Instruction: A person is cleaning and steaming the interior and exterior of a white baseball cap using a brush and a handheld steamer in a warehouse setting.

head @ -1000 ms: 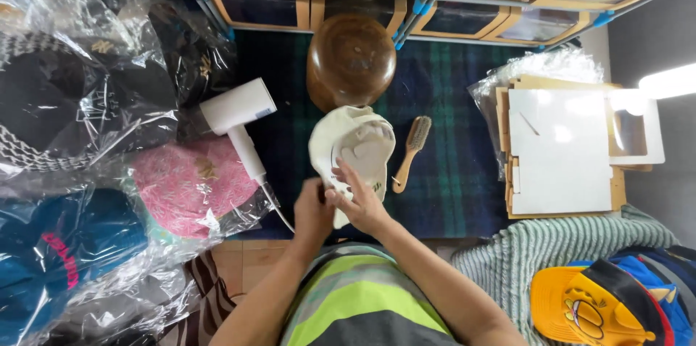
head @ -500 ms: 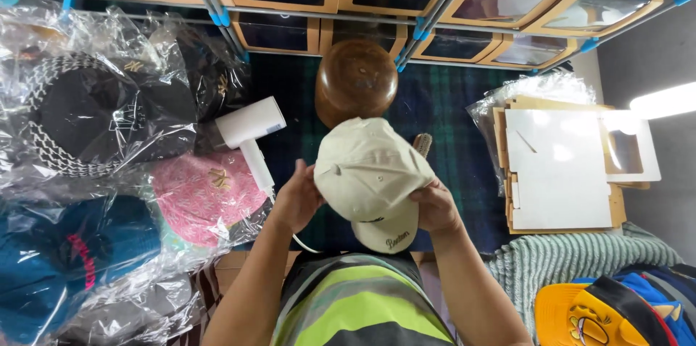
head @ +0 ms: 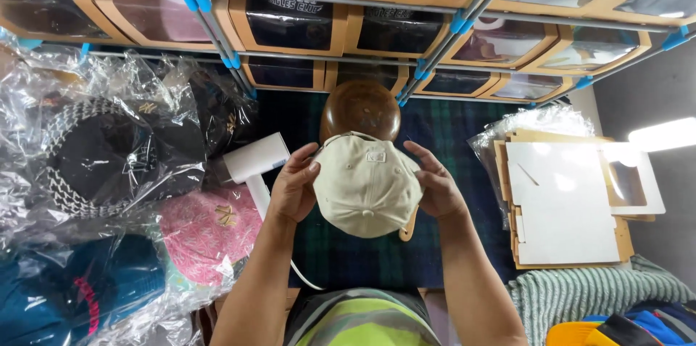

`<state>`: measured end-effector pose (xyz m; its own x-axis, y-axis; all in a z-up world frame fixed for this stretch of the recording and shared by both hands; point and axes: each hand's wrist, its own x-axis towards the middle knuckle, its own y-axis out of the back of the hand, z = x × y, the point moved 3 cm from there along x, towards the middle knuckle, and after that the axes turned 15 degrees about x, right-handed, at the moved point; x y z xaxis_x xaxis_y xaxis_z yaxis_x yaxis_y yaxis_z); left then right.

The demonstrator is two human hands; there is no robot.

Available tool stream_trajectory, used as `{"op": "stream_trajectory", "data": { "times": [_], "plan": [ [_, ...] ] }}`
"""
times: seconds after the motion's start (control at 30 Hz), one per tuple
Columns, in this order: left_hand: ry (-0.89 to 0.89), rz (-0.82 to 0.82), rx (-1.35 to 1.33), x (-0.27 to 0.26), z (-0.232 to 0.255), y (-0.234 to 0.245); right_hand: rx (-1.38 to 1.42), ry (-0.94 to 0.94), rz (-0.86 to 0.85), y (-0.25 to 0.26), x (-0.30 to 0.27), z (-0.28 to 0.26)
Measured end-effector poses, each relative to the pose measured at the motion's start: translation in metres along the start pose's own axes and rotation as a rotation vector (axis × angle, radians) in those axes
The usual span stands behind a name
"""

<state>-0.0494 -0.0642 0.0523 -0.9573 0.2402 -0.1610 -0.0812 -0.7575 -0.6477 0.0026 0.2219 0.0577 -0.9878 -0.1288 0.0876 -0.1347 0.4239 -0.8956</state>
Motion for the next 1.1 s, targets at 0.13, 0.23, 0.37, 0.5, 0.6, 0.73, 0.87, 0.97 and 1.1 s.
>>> {"op": "stream_trajectory", "data": {
  "times": [0.13,0.23,0.37,0.5,0.6,0.73,0.87,0.97,1.1],
  "plan": [
    [0.007,-0.016,0.046,0.032,0.001,-0.012,-0.185,0.129,0.197,-0.036,0.043,-0.016],
    [-0.039,0.092,0.212,0.071,0.020,-0.033,-0.364,0.246,0.386,-0.041,0.093,-0.028],
    [-0.075,0.215,0.468,0.131,0.015,-0.032,-0.467,0.275,0.493,-0.006,0.145,-0.020],
    [-0.043,0.315,0.503,0.146,-0.006,-0.022,-0.425,0.254,0.698,0.006,0.143,-0.006],
    [-0.034,0.253,0.608,0.119,0.013,-0.042,-0.229,0.166,0.747,0.000,0.129,0.004],
    [-0.005,0.236,0.686,0.109,0.024,-0.061,-0.277,0.144,0.748,0.010,0.131,0.005],
    [-0.024,0.251,0.643,0.088,0.021,-0.053,-0.368,0.131,0.717,0.013,0.114,0.009],
    [0.037,0.253,0.689,0.058,0.006,-0.037,-0.429,0.138,0.694,0.009,0.079,0.016],
    [-1.136,0.016,1.394,0.018,-0.026,0.001,-0.519,0.152,0.620,-0.002,0.035,0.033]
  ]
}}
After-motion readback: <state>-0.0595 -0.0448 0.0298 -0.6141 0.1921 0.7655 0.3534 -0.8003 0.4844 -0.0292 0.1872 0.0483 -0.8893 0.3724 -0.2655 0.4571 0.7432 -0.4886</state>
